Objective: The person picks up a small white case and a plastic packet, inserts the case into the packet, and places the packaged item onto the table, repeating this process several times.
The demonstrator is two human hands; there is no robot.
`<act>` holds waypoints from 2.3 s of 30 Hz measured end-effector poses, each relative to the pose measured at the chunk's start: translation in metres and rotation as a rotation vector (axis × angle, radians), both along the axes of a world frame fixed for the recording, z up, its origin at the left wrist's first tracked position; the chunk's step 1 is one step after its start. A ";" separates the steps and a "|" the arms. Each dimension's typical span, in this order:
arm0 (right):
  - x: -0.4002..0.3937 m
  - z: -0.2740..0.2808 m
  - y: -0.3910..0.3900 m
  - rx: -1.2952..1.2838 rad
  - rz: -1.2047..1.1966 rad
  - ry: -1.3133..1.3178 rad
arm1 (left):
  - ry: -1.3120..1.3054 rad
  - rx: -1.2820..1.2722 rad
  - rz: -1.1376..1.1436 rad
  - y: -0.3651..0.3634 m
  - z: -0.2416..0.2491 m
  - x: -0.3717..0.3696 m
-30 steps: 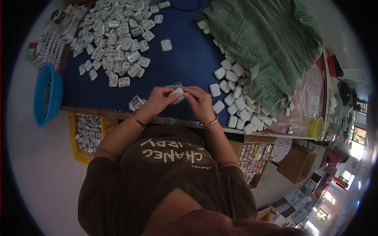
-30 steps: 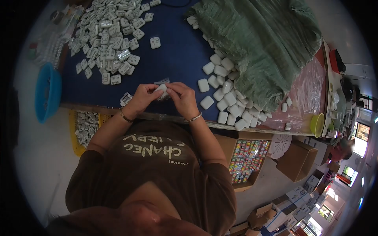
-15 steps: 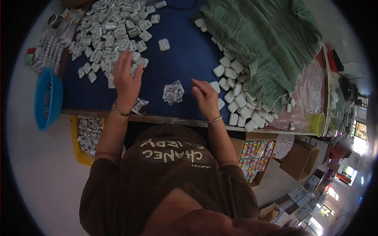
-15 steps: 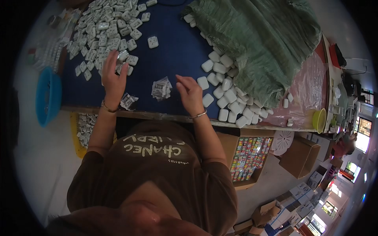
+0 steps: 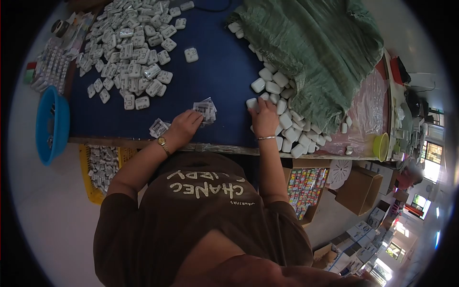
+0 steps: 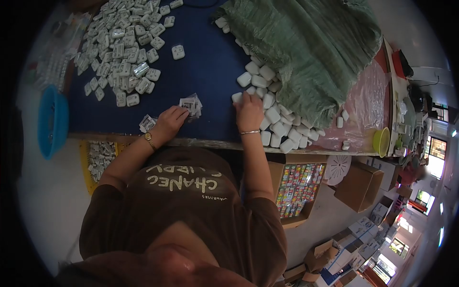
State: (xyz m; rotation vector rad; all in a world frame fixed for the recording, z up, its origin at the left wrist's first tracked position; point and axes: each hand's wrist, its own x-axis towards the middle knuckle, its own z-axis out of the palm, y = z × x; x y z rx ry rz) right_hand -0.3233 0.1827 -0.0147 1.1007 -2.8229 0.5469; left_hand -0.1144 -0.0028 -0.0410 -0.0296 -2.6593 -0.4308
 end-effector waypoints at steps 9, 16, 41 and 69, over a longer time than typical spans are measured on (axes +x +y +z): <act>0.015 -0.009 -0.006 -0.096 0.069 -0.130 | -0.044 0.074 0.063 0.006 -0.007 0.002; 0.024 -0.003 -0.011 -0.363 0.174 -0.403 | -0.028 0.151 0.115 0.005 -0.003 0.001; 0.042 0.051 -0.046 -0.436 0.513 -0.416 | -0.245 1.537 0.270 -0.017 0.044 -0.010; 0.056 0.041 -0.049 -0.581 0.387 -0.790 | -0.194 1.719 0.255 0.009 0.045 -0.023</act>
